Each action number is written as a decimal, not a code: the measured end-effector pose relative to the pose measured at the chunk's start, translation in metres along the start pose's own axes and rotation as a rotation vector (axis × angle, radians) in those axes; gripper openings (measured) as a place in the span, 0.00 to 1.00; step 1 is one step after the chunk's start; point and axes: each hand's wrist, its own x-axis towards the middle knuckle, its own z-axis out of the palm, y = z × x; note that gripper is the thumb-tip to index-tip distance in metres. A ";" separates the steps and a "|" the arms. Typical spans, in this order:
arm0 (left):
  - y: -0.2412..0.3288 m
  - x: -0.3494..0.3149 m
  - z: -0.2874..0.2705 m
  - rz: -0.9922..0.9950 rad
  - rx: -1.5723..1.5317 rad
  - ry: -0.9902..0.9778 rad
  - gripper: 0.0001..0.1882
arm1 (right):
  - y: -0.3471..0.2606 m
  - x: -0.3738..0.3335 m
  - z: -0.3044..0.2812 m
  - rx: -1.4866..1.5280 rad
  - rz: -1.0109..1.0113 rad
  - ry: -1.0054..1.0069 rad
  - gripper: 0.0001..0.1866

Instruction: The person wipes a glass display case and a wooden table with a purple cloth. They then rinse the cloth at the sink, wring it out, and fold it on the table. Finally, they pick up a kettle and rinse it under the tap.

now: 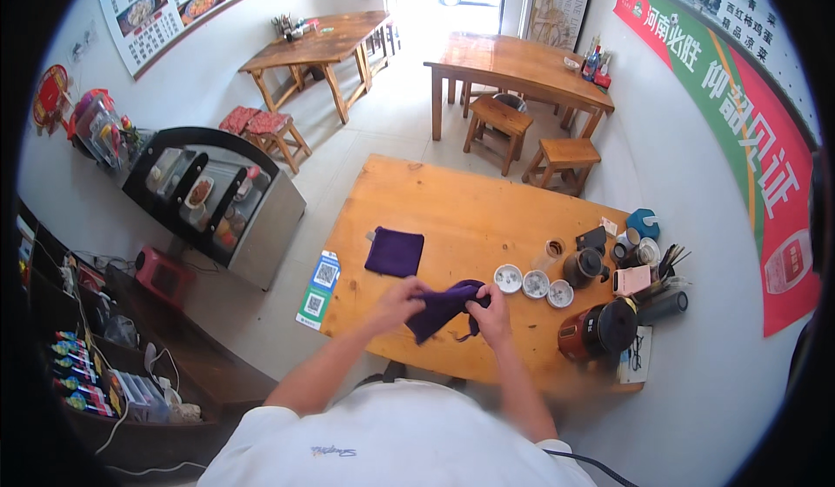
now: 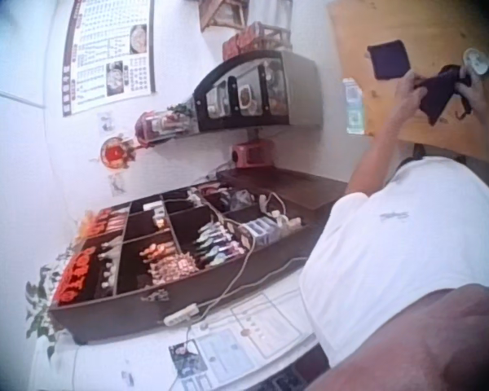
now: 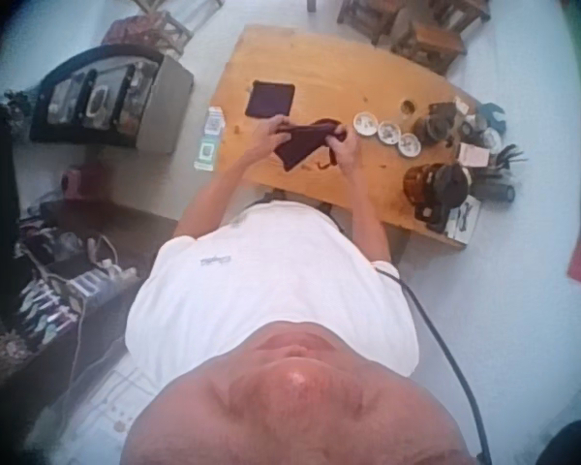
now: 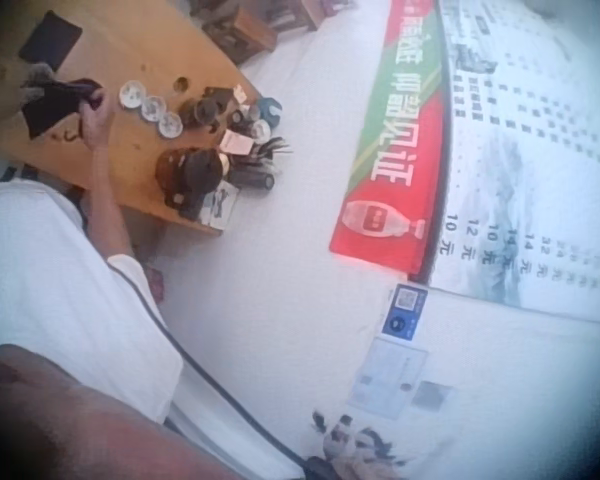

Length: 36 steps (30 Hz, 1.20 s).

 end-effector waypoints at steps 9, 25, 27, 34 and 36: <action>0.053 -0.029 -0.050 0.041 -0.076 0.247 0.08 | -0.054 -0.024 -0.011 -0.614 -0.199 -0.327 0.36; 0.072 -0.058 -0.088 -0.066 0.269 -0.147 0.15 | -0.031 -0.032 0.016 -0.784 -0.066 -0.436 0.16; 0.073 -0.067 -0.079 -0.069 0.311 -0.170 0.16 | -0.010 -0.030 0.013 -0.746 -0.198 -0.278 0.11; 0.014 -0.085 -0.070 -0.255 0.031 0.059 0.13 | 0.060 -0.023 -0.028 -0.113 0.229 -0.543 0.19; -0.012 -0.091 -0.065 -0.276 0.032 0.093 0.13 | 0.061 -0.025 -0.037 0.010 0.366 -0.596 0.18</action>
